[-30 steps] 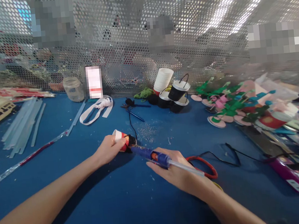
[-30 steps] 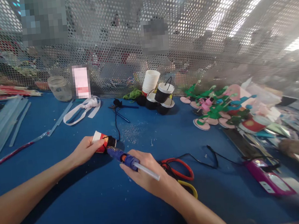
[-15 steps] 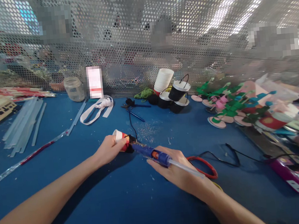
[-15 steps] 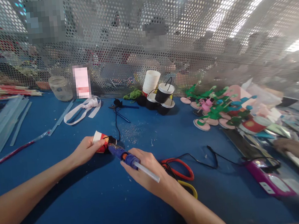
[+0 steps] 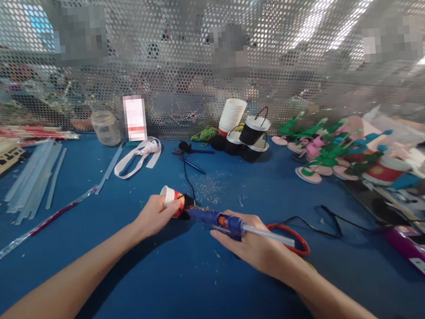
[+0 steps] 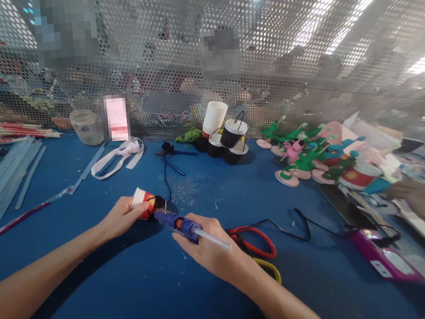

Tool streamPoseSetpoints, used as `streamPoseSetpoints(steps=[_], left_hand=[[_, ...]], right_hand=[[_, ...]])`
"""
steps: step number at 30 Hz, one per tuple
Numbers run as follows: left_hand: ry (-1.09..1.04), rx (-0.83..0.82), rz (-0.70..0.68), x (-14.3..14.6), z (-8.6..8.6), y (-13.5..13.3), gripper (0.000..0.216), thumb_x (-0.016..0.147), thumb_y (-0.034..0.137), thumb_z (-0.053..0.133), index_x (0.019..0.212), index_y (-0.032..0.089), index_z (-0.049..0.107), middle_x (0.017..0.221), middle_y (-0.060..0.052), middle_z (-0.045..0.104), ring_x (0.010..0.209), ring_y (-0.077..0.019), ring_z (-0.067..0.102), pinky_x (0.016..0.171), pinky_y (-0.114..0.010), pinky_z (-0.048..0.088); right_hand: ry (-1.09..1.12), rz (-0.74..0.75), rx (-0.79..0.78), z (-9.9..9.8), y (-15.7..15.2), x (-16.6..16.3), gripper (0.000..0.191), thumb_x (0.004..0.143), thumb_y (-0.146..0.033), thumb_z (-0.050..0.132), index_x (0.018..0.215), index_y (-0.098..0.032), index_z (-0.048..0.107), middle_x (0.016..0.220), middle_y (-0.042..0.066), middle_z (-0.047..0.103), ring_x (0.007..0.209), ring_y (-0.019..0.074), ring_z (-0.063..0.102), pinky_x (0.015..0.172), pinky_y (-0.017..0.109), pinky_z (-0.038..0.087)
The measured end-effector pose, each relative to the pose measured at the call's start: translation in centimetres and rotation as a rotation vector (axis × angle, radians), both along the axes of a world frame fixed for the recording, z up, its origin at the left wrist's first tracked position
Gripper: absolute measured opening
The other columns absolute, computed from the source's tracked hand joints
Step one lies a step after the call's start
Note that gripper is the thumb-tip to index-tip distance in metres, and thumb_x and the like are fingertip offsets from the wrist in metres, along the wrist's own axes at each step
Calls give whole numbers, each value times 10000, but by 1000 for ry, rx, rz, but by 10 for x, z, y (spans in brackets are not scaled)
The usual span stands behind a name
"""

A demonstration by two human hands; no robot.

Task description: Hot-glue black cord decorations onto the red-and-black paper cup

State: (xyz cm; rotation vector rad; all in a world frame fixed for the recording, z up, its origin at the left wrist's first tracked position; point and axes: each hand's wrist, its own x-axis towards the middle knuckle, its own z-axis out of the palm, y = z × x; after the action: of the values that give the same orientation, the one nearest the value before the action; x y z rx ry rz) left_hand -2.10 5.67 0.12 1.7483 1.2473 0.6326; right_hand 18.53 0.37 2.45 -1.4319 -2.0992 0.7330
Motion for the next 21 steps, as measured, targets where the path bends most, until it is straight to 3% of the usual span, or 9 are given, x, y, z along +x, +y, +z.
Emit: streamPoseSetpoints(steps=[14, 21], left_hand=[[9, 50, -45, -3, -1, 0, 319, 722, 338, 384, 465, 179, 280, 453, 63, 225, 421, -51, 206, 398, -194, 159], [-12, 60, -65, -5, -5, 1, 306, 718, 334, 381, 470, 178, 291, 451, 62, 239, 415, -48, 217, 396, -194, 165]], right_hand=[[25, -46, 6, -4, 6, 1, 162, 732, -356, 510, 734, -217, 595, 525, -1, 569, 560, 180, 569, 484, 260, 414], [-79, -65, 10, -1, 8, 1, 226, 741, -383, 487, 637, -202, 574, 462, 1, 542, 500, 171, 549, 435, 253, 379]])
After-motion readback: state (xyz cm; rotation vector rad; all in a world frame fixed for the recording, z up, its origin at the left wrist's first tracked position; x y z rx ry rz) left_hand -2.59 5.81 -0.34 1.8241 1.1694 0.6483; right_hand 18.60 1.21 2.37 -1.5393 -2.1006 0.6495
